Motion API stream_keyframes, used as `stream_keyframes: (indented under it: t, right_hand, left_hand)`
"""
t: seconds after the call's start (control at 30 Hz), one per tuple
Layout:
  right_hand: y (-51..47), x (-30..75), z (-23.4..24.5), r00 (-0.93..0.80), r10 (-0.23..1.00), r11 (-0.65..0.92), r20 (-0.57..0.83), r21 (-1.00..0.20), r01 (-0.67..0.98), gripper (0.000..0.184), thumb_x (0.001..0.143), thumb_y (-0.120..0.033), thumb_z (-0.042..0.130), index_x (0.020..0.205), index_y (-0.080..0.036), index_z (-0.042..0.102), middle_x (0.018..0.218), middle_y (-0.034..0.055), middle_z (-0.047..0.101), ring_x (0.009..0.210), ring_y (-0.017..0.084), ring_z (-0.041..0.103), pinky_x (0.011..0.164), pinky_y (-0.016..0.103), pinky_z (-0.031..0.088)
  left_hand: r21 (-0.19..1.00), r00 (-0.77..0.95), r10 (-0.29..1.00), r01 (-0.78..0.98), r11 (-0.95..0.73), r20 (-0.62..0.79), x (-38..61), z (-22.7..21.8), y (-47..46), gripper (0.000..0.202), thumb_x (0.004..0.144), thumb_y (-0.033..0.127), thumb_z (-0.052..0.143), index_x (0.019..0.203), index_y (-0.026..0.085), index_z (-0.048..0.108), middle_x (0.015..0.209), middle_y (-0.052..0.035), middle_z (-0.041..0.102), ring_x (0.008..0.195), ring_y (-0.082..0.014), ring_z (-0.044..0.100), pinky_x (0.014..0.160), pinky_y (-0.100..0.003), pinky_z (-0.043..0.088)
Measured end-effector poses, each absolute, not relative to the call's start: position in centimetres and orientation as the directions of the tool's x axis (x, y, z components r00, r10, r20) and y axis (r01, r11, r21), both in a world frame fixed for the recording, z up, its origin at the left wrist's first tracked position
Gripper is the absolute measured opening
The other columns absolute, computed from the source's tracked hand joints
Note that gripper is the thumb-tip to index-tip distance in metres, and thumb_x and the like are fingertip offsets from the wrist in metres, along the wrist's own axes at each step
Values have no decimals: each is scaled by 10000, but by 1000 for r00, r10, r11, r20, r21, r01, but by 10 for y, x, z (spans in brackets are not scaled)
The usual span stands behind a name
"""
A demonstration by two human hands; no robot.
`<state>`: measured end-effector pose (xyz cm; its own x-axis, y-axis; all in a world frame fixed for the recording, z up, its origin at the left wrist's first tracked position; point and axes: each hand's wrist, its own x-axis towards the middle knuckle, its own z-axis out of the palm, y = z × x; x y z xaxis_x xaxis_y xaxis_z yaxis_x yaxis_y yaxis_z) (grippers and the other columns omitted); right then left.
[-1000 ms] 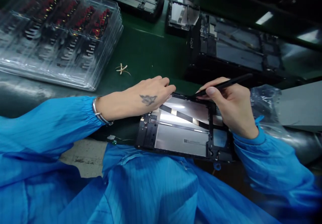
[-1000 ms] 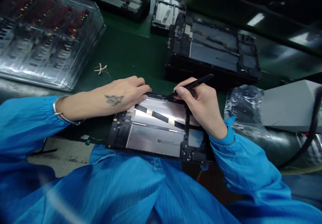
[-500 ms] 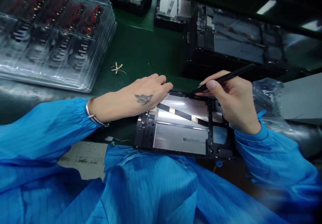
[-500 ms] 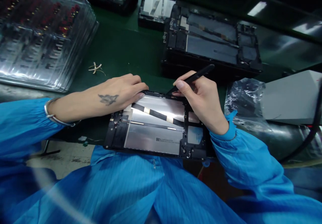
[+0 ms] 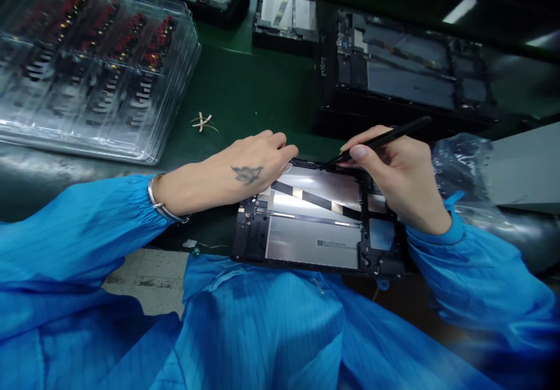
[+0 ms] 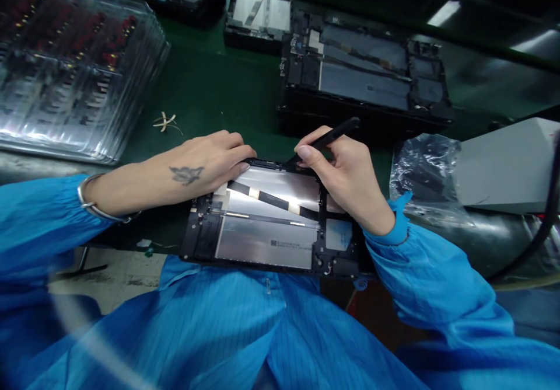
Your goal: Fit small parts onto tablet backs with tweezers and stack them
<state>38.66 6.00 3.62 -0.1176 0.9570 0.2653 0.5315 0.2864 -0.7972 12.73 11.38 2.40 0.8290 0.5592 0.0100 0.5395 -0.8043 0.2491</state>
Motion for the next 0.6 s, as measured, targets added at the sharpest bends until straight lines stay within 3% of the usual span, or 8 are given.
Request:
stream_keyframes:
  t: [0.2,0.33,0.5,0.6]
  right_hand:
    - [63,396,27,18,967,225,255,-882,415,211,964,-435,713,942,-228,743,896,15,683,823,174,739,786,309,684]
    - [63,412,19,52,985,138,165,-928,346,248,928,-453,751,926,-205,748,892,36,700,786,187,759,757,268,682]
    - [64,418,9,49,980,164,192,-925,343,244,894,-471,778,930,-229,780,946,65,731,803,219,774,725,242,680]
    - [60,413,10,119,967,179,225,-933,311,276,898,-498,768,932,-224,766,903,54,730,767,211,773,719,256,679]
  left_hand:
    - [227,835,549,539,-811,-19,125,32,106,269,1091,258,357,1149,147,594,1056,-101,580,914,-229,557,761,-353,425]
    - [162,835,549,547,-821,-40,125,45,113,327,1107,318,354,1211,138,606,1112,-110,603,973,-241,584,819,-356,446]
    - [-108,627,777,777,-620,52,136,76,207,377,1091,324,379,1264,106,633,1209,-151,646,1014,-247,624,847,-354,464]
    - [-184,500,858,860,-476,115,138,93,284,393,1098,327,403,1320,75,605,1253,-136,647,1111,-215,582,931,-342,481]
